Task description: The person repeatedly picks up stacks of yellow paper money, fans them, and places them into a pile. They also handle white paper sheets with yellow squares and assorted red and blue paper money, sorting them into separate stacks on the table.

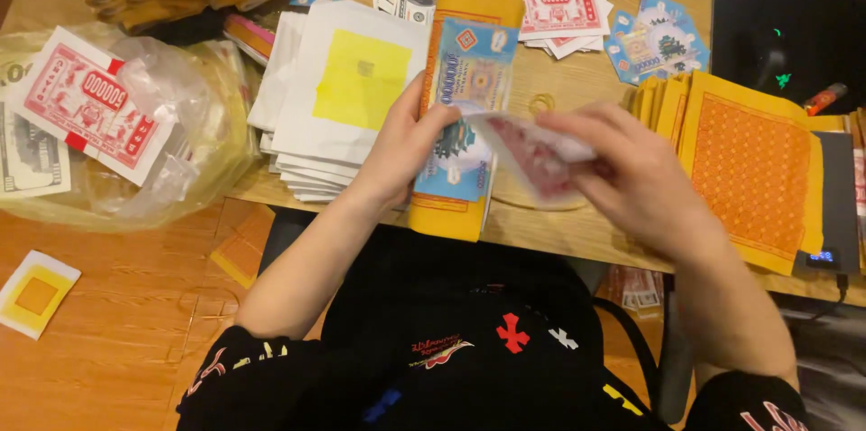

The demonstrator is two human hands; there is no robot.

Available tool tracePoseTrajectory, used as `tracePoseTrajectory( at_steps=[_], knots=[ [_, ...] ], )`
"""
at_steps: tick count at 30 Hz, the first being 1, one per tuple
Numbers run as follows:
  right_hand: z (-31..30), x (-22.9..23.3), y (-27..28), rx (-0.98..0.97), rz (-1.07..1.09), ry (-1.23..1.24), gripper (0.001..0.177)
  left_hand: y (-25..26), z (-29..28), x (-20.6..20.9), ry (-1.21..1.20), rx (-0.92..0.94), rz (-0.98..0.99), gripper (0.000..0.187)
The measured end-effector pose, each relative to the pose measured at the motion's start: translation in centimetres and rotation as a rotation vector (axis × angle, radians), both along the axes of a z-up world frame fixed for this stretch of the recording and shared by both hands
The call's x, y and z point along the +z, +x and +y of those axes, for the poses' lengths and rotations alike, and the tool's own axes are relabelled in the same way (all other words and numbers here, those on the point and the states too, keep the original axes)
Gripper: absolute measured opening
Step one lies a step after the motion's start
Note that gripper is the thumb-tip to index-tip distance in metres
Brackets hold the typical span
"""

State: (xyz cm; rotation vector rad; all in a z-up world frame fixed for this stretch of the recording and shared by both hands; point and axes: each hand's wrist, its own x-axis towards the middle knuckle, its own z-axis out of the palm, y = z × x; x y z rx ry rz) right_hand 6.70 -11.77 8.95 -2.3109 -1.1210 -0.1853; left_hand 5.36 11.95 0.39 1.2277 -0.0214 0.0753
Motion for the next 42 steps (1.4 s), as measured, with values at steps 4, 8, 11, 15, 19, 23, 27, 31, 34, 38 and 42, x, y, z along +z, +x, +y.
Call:
tracePoseTrajectory(
  at_steps=[4,8,11,15,19,23,27,31,34,38,42],
  knots=[
    [1.1,4.1,0.5,-0.05,0.76,-0.187,0.053,-0.7,-1.9,1.1,-0.039,-0.147,0.196,0.037],
    [1.8,3.6,0.7,-0.121,0.666,-0.271,0.042,-1.3,-2.7,1.3,-0.033,-0.239,0.156,0.04],
    [2.2,3.7,0.9,-0.143,0.654,-0.414,0.039,-1.5,-3.3,1.1,0.099,-0.267,0.011,0.037],
    [1.2,1.8,0.1,-0.178,0.333,-0.429,0.062,-1.5,-3.8,0.2,0.211,-0.213,0.016,0.045],
    [0.5,-0.2,-3.1,-0.195,-0.464,-0.125,0.038,-1.2,-3.9,0.5,0.057,-0.032,0.083,0.048],
    [1.1,-5.1,-4.4,0.006,-0.406,-0.213,0.077,-1.6,-4.3,1.3,-0.371,-0.082,0.203,0.038],
    [0.2,-10.6,-4.7,0.127,-0.418,0.191,0.101,-1.7,-5.7,-1.9,-0.618,-0.265,0.395,0.032],
    [0.0,-14.7,-6.4,0.142,-0.448,0.484,0.098,-3.0,-7.4,-4.6,-0.729,-0.494,0.413,0.026],
    [0.1,-14.2,-6.3,0.167,-0.396,0.567,0.095,-4.0,-7.3,-0.5,-0.779,-0.571,0.276,0.033],
    [0.5,-10.2,-6.1,0.104,-0.295,0.568,0.082,-3.4,-6.4,-4.6,-0.554,-0.359,0.076,0.044],
    [1.5,-7.8,-5.2,-0.299,-0.023,0.502,0.046,-3.5,-6.1,-4.3,-0.148,-0.212,-0.152,0.055]
  ],
)
